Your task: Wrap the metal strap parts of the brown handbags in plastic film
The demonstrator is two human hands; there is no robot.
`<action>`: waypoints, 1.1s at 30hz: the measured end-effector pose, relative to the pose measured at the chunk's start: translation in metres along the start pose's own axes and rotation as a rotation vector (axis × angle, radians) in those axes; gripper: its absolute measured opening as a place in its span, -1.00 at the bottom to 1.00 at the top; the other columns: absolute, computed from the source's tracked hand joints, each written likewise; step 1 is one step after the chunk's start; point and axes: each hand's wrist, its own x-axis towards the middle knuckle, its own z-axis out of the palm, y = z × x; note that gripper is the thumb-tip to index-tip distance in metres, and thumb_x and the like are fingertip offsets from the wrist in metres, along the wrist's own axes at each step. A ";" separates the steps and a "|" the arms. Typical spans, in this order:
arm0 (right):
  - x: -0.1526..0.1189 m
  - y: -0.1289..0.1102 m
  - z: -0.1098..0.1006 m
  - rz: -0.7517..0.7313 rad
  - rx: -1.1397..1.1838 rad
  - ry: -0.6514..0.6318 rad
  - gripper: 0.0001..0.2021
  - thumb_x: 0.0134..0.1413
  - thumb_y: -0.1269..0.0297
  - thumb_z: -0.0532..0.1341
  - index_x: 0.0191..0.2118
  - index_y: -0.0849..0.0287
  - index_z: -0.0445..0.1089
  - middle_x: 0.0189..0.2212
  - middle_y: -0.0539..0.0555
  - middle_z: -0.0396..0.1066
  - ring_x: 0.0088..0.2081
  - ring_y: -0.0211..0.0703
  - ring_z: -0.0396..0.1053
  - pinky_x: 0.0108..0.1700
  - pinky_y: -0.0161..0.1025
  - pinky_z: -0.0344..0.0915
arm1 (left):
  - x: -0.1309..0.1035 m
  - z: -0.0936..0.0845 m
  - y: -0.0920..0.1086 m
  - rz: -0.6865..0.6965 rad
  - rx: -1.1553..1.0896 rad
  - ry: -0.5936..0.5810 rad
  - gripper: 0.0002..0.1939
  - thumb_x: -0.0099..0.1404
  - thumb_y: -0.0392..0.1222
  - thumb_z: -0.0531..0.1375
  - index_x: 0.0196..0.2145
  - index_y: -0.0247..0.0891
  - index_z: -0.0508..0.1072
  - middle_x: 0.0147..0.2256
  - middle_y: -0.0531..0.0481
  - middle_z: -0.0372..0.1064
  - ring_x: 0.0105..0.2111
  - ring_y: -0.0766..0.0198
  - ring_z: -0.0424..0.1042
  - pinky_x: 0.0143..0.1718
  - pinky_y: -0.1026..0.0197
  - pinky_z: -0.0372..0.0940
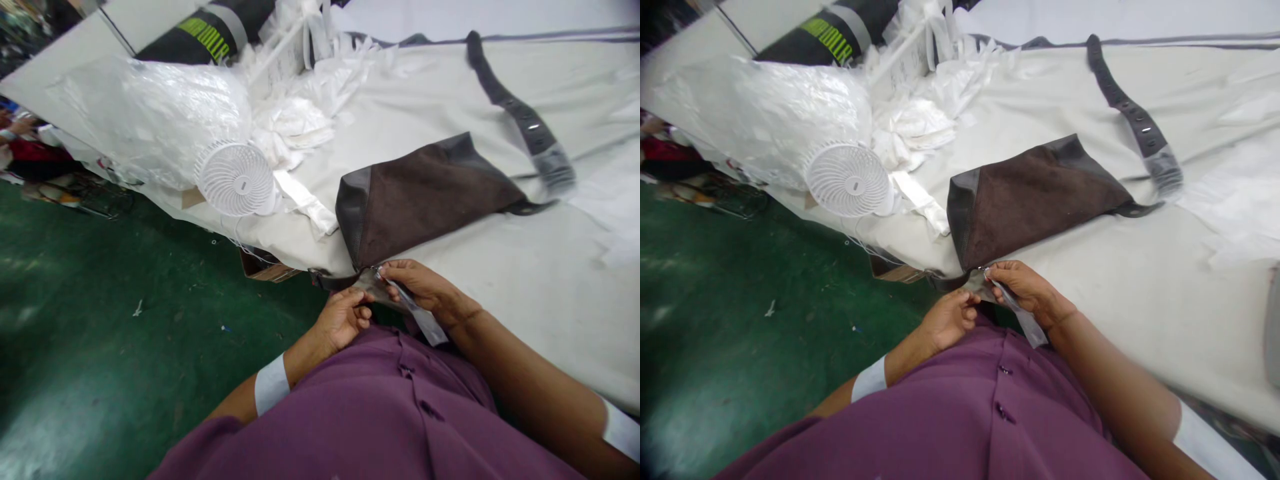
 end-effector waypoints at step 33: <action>-0.016 0.036 0.013 -0.942 -1.163 0.862 -0.83 0.13 0.35 0.11 -0.43 0.21 0.38 -0.50 0.03 0.25 -0.47 -0.25 0.22 -0.44 -0.31 0.08 | 0.020 0.098 0.064 0.149 0.831 -0.064 -0.90 0.07 -0.34 0.19 -0.54 -0.34 0.32 -0.55 0.00 0.39 -0.76 0.55 0.08 -0.76 0.40 -0.19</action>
